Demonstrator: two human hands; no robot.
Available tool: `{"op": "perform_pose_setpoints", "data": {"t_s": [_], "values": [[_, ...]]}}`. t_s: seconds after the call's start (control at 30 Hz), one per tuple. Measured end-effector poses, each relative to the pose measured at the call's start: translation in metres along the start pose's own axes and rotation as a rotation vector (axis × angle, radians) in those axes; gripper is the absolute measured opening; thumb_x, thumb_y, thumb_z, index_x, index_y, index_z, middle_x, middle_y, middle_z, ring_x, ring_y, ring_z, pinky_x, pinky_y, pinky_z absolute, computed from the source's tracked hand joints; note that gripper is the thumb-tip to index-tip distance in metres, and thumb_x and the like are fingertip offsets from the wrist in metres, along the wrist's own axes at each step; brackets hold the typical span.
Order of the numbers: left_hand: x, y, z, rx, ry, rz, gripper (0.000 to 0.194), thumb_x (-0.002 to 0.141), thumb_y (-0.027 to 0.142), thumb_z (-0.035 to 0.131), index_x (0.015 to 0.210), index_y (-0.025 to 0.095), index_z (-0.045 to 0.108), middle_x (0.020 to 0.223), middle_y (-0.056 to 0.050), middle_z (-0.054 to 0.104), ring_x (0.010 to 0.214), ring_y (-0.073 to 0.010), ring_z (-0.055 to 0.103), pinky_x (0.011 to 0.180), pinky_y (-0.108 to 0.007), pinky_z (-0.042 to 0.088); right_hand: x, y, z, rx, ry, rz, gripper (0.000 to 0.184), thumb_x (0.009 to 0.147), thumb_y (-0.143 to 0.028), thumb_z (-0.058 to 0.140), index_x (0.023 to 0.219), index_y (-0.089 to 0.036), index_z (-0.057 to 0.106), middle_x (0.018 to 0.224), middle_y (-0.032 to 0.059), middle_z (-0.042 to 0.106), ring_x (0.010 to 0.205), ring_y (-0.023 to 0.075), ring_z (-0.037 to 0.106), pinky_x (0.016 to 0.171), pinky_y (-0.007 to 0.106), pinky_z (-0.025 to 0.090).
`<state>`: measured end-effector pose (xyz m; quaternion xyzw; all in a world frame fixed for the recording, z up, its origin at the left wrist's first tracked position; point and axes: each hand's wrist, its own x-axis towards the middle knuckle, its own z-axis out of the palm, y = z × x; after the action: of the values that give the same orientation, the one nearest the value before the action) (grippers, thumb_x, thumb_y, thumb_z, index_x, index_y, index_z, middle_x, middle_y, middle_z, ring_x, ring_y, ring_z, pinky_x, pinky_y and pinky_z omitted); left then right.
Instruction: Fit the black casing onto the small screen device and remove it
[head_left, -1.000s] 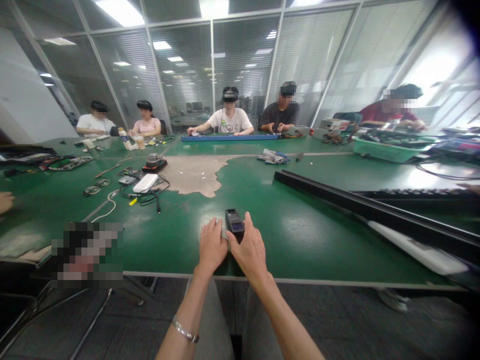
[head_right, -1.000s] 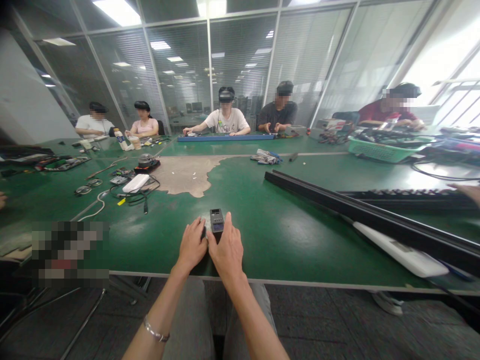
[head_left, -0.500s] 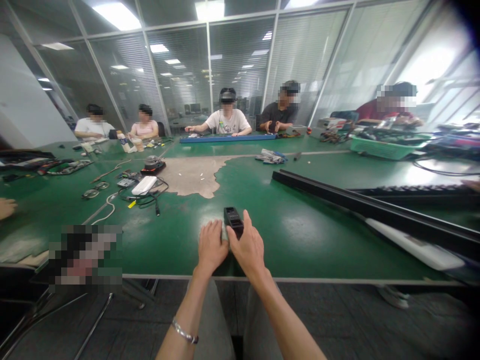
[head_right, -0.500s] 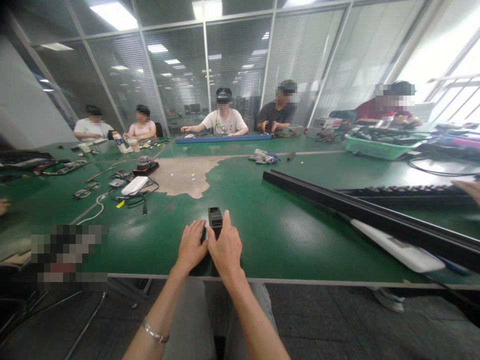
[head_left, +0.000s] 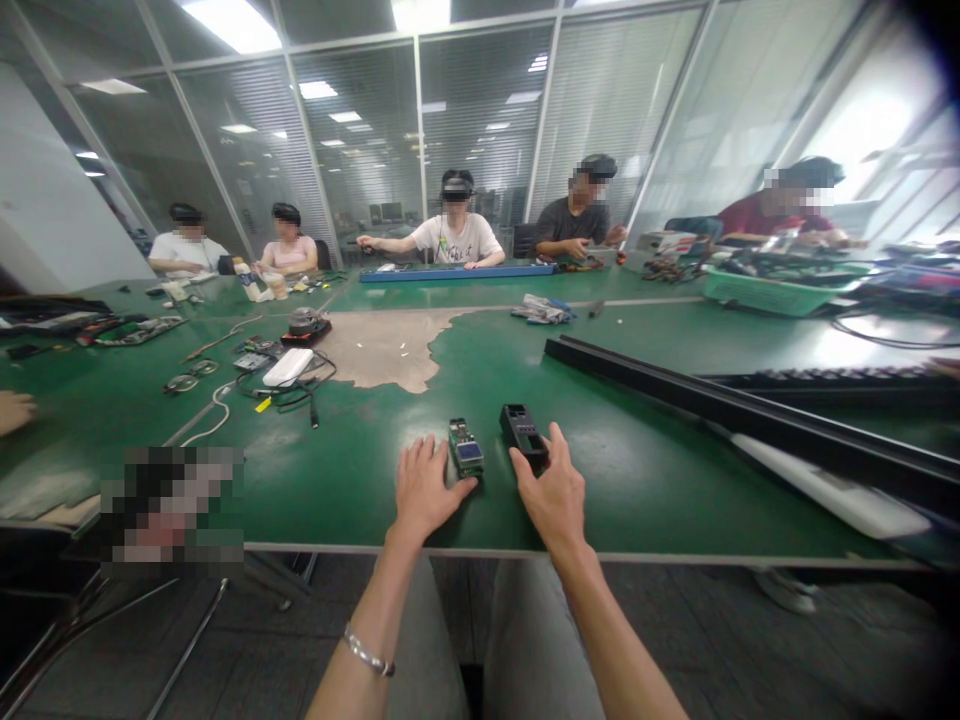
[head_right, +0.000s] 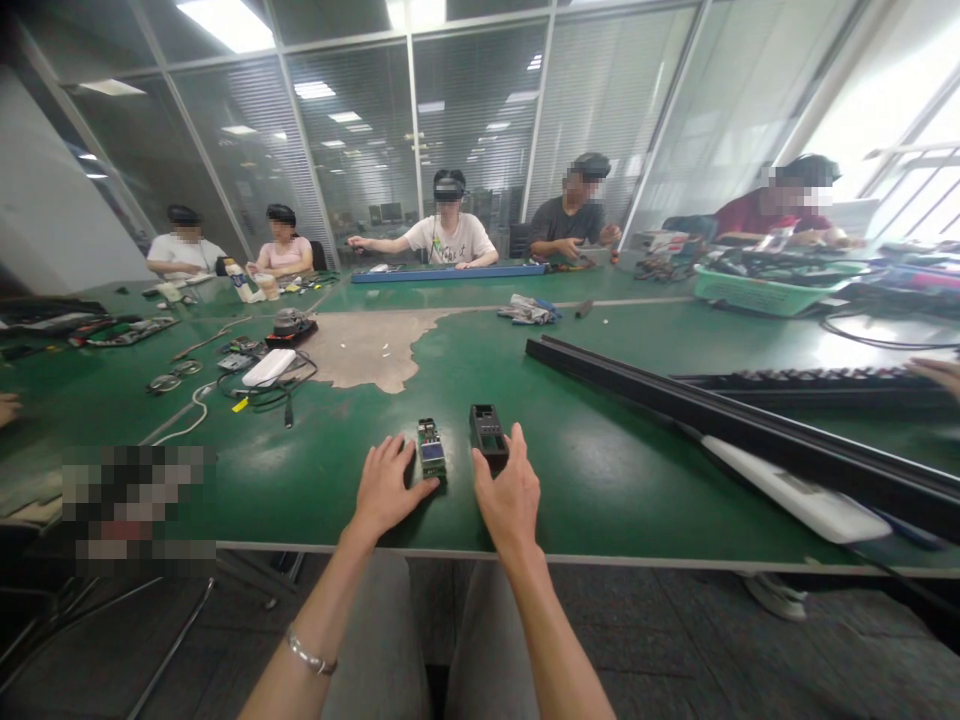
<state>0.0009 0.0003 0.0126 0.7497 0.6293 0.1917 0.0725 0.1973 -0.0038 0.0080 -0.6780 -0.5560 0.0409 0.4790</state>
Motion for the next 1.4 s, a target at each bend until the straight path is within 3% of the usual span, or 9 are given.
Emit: {"op": "perform_pose_setpoints", "data": {"t_s": [0.17, 0.37, 0.67, 0.97, 1.2, 1.4], "values": [[0.000, 0.001, -0.002, 0.024, -0.002, 0.013, 0.069, 0.083, 0.066, 0.057, 0.140, 0.029, 0.048, 0.153, -0.011, 0.039, 0.143, -0.0338, 0.029, 0.117, -0.052, 0.018, -0.004, 0.008, 0.000, -0.011, -0.026, 0.015, 0.079, 0.087, -0.053, 0.053, 0.149, -0.010, 0.031, 0.129, 0.0191, 0.062, 0.113, 0.0324, 0.062, 0.095, 0.045, 0.047], [0.000, 0.002, -0.002, 0.033, -0.004, 0.011, 0.070, 0.083, 0.069, 0.055, 0.139, 0.028, 0.050, 0.153, -0.011, 0.039, 0.143, -0.0340, 0.030, 0.117, -0.051, 0.018, -0.006, 0.010, 0.002, -0.040, -0.069, 0.003, 0.081, 0.087, -0.050, 0.053, 0.151, -0.008, 0.025, 0.128, 0.0190, 0.062, 0.113, 0.0329, 0.062, 0.094, 0.046, 0.048], [0.001, 0.002, -0.002, 0.030, -0.011, 0.005, 0.065, 0.086, 0.067, 0.051, 0.139, 0.030, 0.051, 0.154, -0.011, 0.038, 0.144, -0.0321, 0.029, 0.117, -0.051, 0.018, -0.006, 0.019, 0.009, -0.091, 0.008, -0.095, 0.085, 0.086, -0.052, 0.055, 0.150, -0.004, 0.026, 0.140, 0.0245, 0.050, 0.125, 0.0329, 0.050, 0.104, 0.048, 0.041], [0.000, 0.002, -0.004, 0.017, -0.009, 0.002, 0.062, 0.085, 0.063, 0.056, 0.138, 0.031, 0.051, 0.154, -0.009, 0.038, 0.144, -0.0322, 0.028, 0.117, -0.052, 0.017, -0.004, 0.017, 0.005, -0.165, -0.067, -0.064, 0.075, 0.089, -0.049, 0.048, 0.148, -0.006, 0.031, 0.130, 0.0217, 0.059, 0.111, 0.0323, 0.058, 0.094, 0.047, 0.046], [-0.001, 0.002, -0.005, 0.019, -0.010, 0.013, 0.058, 0.082, 0.050, 0.064, 0.135, 0.030, 0.054, 0.154, -0.009, 0.038, 0.144, -0.0311, 0.028, 0.118, -0.050, 0.016, 0.005, -0.010, -0.007, -0.111, -0.022, 0.023, 0.077, 0.087, -0.052, 0.052, 0.148, -0.009, 0.033, 0.123, 0.0200, 0.064, 0.105, 0.0326, 0.063, 0.091, 0.046, 0.047], [-0.003, 0.000, -0.004, -0.003, -0.015, 0.005, 0.065, 0.079, 0.060, 0.064, 0.135, 0.030, 0.053, 0.154, -0.008, 0.038, 0.144, -0.0322, 0.026, 0.119, -0.052, 0.015, 0.000, -0.057, 0.003, 0.028, -0.071, -0.101, 0.075, 0.089, -0.051, 0.051, 0.149, -0.012, 0.030, 0.122, 0.0170, 0.065, 0.104, 0.0279, 0.064, 0.091, 0.041, 0.048]]}}
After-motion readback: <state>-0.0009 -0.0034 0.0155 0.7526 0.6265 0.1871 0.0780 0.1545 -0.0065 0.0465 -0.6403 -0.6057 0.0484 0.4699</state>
